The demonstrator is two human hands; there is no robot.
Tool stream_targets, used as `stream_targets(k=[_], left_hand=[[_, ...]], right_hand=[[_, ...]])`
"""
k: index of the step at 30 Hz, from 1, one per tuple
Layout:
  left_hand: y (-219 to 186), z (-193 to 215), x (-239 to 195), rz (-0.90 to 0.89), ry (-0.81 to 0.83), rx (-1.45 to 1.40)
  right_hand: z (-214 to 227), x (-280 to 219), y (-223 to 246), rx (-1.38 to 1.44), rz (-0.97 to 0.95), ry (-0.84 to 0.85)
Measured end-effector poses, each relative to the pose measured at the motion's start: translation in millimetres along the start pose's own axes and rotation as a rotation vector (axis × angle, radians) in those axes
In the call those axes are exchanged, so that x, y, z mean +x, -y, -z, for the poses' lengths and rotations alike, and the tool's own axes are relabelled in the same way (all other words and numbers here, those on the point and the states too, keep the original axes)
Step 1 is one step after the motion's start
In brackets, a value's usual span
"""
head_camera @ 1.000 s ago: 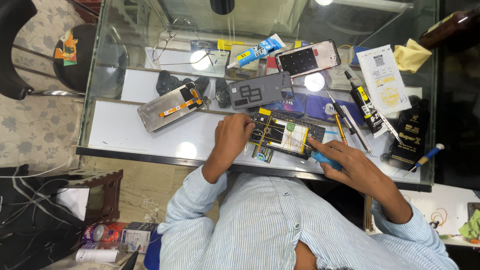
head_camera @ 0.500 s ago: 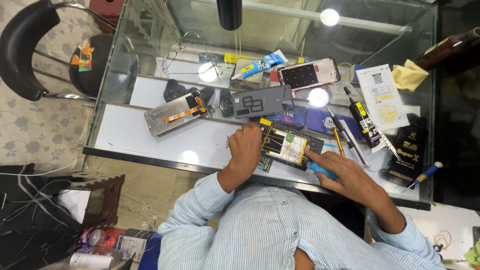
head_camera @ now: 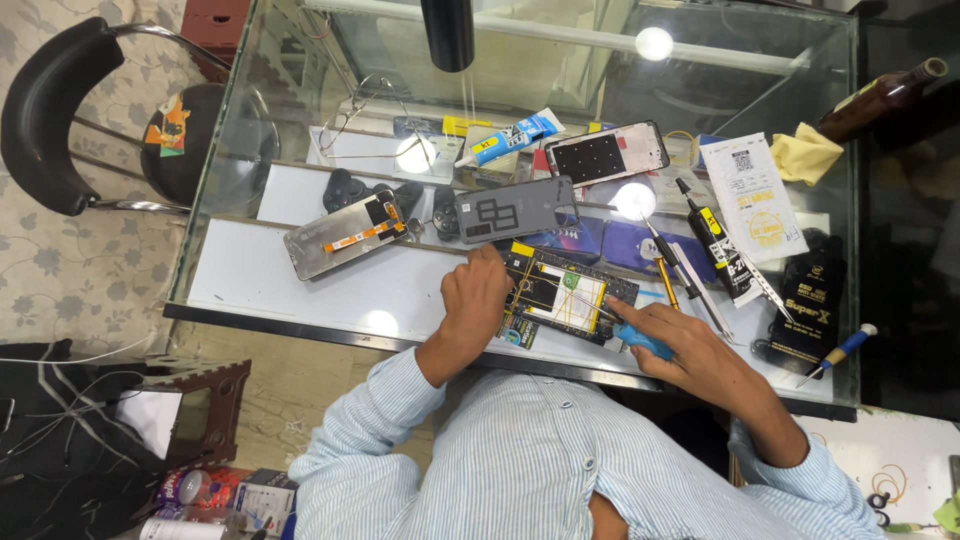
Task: The person uses a blue heat gun to warm the back of a disassembled smartphone, then removes rubber bands and applies adhesive around the internal frame. The person handles the phone chassis, battery, and adhesive tube while working at a glass-topped repair bench.
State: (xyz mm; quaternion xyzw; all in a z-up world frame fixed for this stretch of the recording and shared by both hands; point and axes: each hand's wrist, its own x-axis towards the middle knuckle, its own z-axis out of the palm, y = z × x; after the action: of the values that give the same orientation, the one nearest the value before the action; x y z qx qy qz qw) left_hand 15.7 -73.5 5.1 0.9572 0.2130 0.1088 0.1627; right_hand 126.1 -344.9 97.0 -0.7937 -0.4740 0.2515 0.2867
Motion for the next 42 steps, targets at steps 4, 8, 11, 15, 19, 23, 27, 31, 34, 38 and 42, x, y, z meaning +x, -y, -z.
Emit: stream_targets(k=[4, 8, 11, 15, 19, 23, 27, 31, 34, 38, 42], left_hand=[[3, -1, -7, -0.013, -0.041, -0.050], [5, 0, -9, -0.021, -0.046, -0.089], [9, 0, -10, -0.067, -0.095, -0.158], [16, 0, -12, -0.130, -0.118, -0.234], [17, -2, -12, -0.184, -0.150, -0.271], [17, -5, -15, -0.233, -0.221, -0.340], [27, -3, -20, -0.174, -0.280, -0.422], [48, 9, -13, -0.031, -0.410, -0.425], [64, 22, -6, 0.144, -0.351, -0.261], [70, 37, -5, -0.068, -0.445, -0.309], [56, 44, -8, -0.176, -0.386, -0.429]], right_hand=[[0, 1, 1, 0.018, 0.008, -0.004], [-1, 2, 1, 0.012, 0.010, -0.008], [-2, 2, 2, 0.006, 0.012, -0.013], [-4, 2, 4, 0.007, 0.011, -0.008], [-7, 6, 8, -0.003, -0.009, 0.004], [-12, 12, 10, -0.011, -0.012, -0.016], [-13, 12, 8, -0.032, -0.002, -0.063], [-15, 5, 2, 0.030, 0.009, -0.159], [-23, -8, -5, 0.166, 0.010, -0.257], [-51, -18, -10, 0.753, -0.048, -0.405], [-73, -30, -10, 1.096, -0.020, -0.545]])
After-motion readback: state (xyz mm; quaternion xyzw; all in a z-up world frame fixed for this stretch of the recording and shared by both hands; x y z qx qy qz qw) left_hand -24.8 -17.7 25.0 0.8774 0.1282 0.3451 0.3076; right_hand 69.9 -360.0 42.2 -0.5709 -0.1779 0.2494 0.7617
